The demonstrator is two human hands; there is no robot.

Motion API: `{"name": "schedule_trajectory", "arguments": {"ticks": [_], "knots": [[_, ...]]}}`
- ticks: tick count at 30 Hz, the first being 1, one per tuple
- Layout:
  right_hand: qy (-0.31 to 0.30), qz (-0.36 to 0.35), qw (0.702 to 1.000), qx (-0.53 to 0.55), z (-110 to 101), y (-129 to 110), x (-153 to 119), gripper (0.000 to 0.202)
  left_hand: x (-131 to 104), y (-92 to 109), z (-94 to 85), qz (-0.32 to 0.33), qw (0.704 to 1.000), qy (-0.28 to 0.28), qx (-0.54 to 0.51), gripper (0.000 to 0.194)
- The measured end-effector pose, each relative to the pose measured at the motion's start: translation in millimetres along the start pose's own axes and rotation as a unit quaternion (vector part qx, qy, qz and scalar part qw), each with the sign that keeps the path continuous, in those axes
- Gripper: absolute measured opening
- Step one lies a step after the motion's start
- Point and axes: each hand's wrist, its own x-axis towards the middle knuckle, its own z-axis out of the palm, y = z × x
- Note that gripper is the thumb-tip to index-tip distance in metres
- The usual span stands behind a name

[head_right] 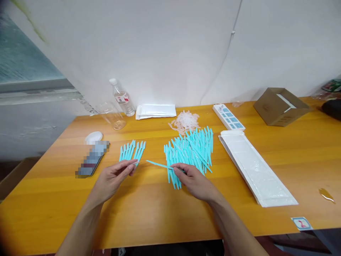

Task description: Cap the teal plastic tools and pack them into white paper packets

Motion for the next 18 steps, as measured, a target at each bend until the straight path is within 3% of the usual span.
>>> {"name": "schedule_trajectory", "arguments": {"ticks": [3, 7, 11, 18], "knots": [[-0.042, 0.024, 0.999, 0.002, 4, -5, 2, 0.049, -6, -2, -5.4, -0.017, 1.000, -0.007, -0.001, 0.034], [-0.052, 0.047, 0.998, -0.002, 7, -4, 7, 0.056, -9, -6, -5.2, -0.056, 0.998, -0.010, -0.040, 0.035], [-0.063, 0.043, 0.997, -0.017, 10, 0, 11, 0.055, -10, -9, 1.8, -0.101, 0.993, 0.006, -0.068, 0.033], [-0.080, 0.046, 0.995, -0.026, 10, 2, 13, 0.051, -16, -15, 2.7, -0.117, 0.991, -0.010, -0.072, 0.026]]}}
